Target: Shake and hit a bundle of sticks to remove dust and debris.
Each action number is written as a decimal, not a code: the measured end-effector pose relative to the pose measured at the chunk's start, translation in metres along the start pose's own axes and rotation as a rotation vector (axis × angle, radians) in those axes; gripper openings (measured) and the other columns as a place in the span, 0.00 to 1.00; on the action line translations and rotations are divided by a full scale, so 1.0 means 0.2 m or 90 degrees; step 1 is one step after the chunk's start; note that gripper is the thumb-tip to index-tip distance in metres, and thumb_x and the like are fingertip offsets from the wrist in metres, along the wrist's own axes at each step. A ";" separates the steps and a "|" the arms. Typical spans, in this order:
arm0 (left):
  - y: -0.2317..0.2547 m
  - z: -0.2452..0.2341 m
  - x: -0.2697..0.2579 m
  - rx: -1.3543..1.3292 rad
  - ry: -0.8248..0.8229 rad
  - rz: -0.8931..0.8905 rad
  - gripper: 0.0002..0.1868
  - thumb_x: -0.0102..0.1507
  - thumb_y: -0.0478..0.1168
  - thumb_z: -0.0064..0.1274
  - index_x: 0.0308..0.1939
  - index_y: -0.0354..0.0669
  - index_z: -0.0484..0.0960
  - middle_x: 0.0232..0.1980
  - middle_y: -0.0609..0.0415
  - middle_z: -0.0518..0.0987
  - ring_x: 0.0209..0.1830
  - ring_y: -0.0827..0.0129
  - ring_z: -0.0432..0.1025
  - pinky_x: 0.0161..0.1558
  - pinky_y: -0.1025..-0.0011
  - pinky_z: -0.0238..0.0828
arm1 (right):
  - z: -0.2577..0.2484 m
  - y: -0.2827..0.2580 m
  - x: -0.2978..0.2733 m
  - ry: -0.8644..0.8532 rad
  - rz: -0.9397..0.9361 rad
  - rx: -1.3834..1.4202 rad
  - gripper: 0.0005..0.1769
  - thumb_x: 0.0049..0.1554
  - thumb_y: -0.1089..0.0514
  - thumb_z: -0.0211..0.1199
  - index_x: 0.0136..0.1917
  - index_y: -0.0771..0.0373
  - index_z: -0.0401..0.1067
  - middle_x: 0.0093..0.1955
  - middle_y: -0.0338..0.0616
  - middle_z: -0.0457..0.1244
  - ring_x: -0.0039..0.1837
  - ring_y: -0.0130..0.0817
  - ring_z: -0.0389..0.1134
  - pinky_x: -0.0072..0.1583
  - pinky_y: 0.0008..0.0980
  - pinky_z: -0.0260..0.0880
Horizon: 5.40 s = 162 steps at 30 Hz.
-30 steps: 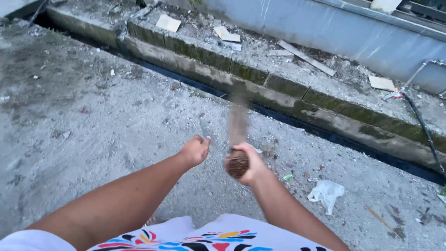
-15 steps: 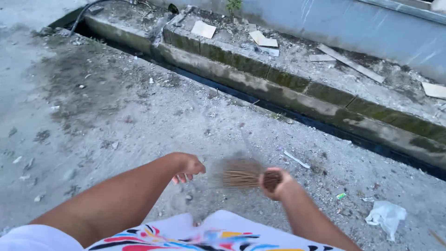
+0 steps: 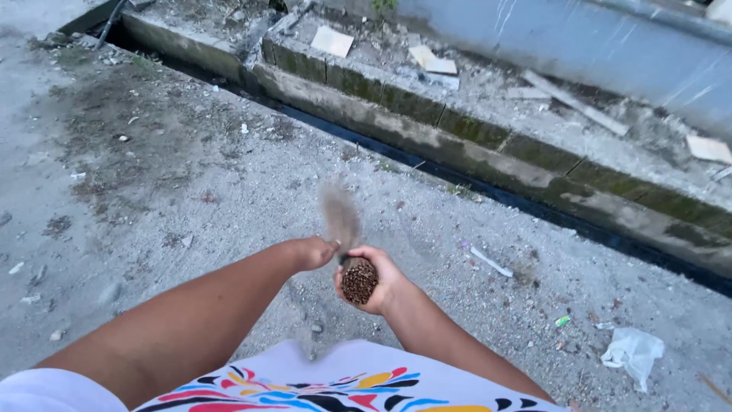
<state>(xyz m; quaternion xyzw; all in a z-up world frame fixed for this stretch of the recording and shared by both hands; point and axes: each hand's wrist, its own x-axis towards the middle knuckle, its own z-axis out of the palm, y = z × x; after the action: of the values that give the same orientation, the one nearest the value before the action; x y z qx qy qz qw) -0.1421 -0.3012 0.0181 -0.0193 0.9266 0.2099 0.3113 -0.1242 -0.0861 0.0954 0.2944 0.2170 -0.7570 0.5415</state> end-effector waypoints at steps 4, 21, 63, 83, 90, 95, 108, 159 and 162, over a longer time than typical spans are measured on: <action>0.27 -0.22 -0.44 -0.098 -0.116 -0.115 0.29 0.71 0.59 0.32 0.63 0.47 0.77 0.64 0.41 0.78 0.63 0.50 0.74 0.61 0.52 0.72 | -0.09 0.02 0.15 -0.055 0.168 -0.056 0.16 0.49 0.52 0.63 0.44 0.66 0.69 0.37 0.51 0.66 0.38 0.43 0.70 0.42 0.44 0.76; 0.49 -0.27 0.15 -0.049 -0.101 -0.076 0.32 0.68 0.62 0.40 0.66 0.44 0.76 0.59 0.37 0.79 0.43 0.56 0.77 0.43 0.60 0.75 | -0.20 -0.41 -0.27 0.412 -0.292 -0.014 0.11 0.53 0.55 0.61 0.47 0.59 0.66 0.41 0.50 0.65 0.41 0.45 0.70 0.45 0.47 0.74; -0.97 -0.86 -0.01 -0.111 -0.121 -0.029 0.20 0.65 0.49 0.44 0.52 0.44 0.84 0.37 0.42 0.84 0.29 0.62 0.76 0.31 0.64 0.78 | 0.52 0.03 0.95 0.349 -0.093 0.116 0.16 0.52 0.59 0.67 0.48 0.72 0.69 0.37 0.55 0.66 0.34 0.45 0.69 0.35 0.41 0.75; -0.81 -0.84 0.41 0.078 -0.055 0.099 0.24 0.68 0.55 0.45 0.45 0.42 0.89 0.35 0.41 0.83 0.33 0.56 0.77 0.42 0.60 0.75 | 0.60 -0.03 1.02 0.023 0.048 0.069 0.17 0.50 0.55 0.65 0.47 0.67 0.66 0.38 0.53 0.64 0.38 0.45 0.69 0.39 0.44 0.77; -0.81 -0.92 0.39 0.065 -0.109 0.006 0.24 0.63 0.52 0.45 0.33 0.34 0.87 0.32 0.42 0.86 0.33 0.58 0.80 0.45 0.60 0.76 | 0.20 -0.27 1.04 0.403 -0.238 0.090 0.09 0.50 0.55 0.64 0.41 0.60 0.67 0.35 0.49 0.63 0.35 0.47 0.68 0.38 0.50 0.75; -0.75 -1.08 0.28 0.056 -0.100 0.026 0.28 0.63 0.55 0.45 0.29 0.31 0.84 0.31 0.41 0.84 0.28 0.55 0.77 0.39 0.58 0.75 | 0.52 -0.33 0.86 0.515 -0.472 0.073 0.11 0.49 0.59 0.62 0.44 0.51 0.63 0.37 0.43 0.62 0.35 0.41 0.66 0.39 0.53 0.75; -1.17 -1.26 0.46 0.059 -0.139 0.133 0.18 0.60 0.48 0.45 0.43 0.46 0.87 0.32 0.43 0.85 0.24 0.58 0.76 0.31 0.58 0.77 | 1.01 -0.03 1.51 0.075 -0.002 0.109 0.13 0.49 0.57 0.64 0.43 0.66 0.66 0.37 0.53 0.64 0.39 0.46 0.69 0.41 0.46 0.76; -1.32 -1.40 0.65 0.070 -0.179 0.111 0.19 0.62 0.50 0.56 0.38 0.35 0.85 0.31 0.47 0.84 0.24 0.61 0.76 0.30 0.63 0.77 | 0.81 -0.05 1.82 -0.013 -0.001 0.015 0.17 0.53 0.55 0.65 0.49 0.69 0.67 0.40 0.57 0.65 0.40 0.49 0.70 0.44 0.43 0.78; -1.35 -1.46 0.62 0.069 -0.186 0.119 0.16 0.61 0.49 0.56 0.40 0.39 0.86 0.30 0.48 0.84 0.23 0.61 0.75 0.29 0.63 0.76 | 0.80 -0.09 1.79 0.043 0.023 0.083 0.15 0.53 0.56 0.66 0.47 0.69 0.67 0.40 0.58 0.65 0.40 0.50 0.70 0.44 0.44 0.77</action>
<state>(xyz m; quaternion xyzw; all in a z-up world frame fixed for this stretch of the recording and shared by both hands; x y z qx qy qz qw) -0.3621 -0.6524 0.0532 0.1146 0.8793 0.1886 0.4221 -0.2602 -0.4318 -0.0315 0.3584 0.1800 -0.7490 0.5274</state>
